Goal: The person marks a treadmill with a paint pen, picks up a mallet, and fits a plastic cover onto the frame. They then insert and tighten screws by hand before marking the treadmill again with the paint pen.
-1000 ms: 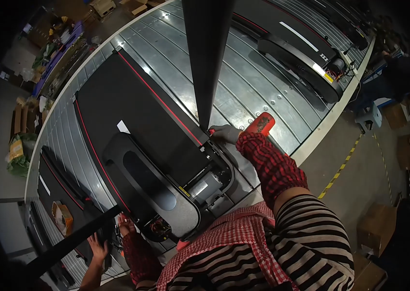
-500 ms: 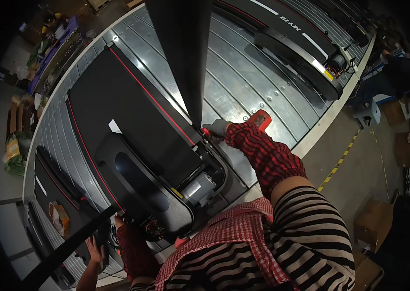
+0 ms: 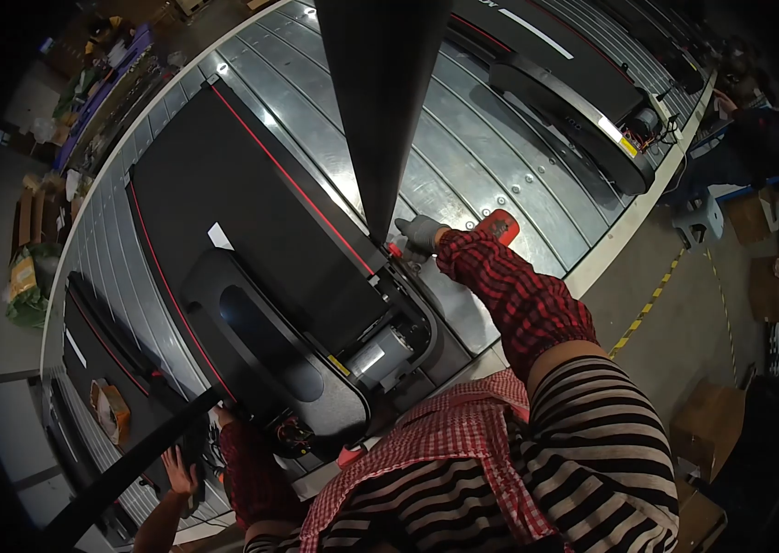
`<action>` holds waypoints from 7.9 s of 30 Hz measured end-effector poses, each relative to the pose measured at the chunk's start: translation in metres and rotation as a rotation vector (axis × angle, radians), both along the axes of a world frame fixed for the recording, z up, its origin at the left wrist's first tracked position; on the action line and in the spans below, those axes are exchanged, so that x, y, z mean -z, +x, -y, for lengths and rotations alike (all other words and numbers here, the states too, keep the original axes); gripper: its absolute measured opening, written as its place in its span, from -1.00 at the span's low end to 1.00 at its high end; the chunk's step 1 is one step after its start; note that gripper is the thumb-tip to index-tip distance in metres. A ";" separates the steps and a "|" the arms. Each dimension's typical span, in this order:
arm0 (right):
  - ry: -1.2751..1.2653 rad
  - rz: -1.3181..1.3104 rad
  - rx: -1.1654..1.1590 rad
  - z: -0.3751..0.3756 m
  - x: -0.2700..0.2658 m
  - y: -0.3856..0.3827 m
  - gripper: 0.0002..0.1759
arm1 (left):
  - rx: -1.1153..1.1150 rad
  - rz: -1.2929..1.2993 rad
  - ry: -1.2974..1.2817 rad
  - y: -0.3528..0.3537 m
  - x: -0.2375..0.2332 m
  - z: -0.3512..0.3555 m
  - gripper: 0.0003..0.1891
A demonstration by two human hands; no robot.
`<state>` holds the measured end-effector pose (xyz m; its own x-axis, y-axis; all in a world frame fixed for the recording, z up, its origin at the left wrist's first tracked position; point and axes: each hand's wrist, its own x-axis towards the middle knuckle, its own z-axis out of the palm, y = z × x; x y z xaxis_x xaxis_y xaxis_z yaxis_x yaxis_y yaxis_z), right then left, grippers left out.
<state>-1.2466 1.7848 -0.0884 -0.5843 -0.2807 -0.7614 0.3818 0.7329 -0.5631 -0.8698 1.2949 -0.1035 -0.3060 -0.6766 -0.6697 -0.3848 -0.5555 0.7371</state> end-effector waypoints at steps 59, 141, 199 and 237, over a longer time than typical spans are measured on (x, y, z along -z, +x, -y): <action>-0.637 0.045 0.314 -0.014 0.000 0.028 -0.82 | -0.404 -0.960 0.288 0.009 -0.178 -0.212 -0.85; -1.111 -1.150 0.233 0.080 -0.321 -0.006 -0.84 | 0.409 -0.510 0.857 -0.130 -0.123 -0.439 -0.70; 0.228 -0.862 -0.336 -0.287 -0.015 0.140 -0.65 | 0.273 -0.005 0.202 0.120 -0.150 -0.689 -0.67; -0.107 -0.278 -1.349 -0.056 -0.087 0.724 -0.61 | -0.742 -0.120 0.123 0.684 -0.140 -0.618 -0.71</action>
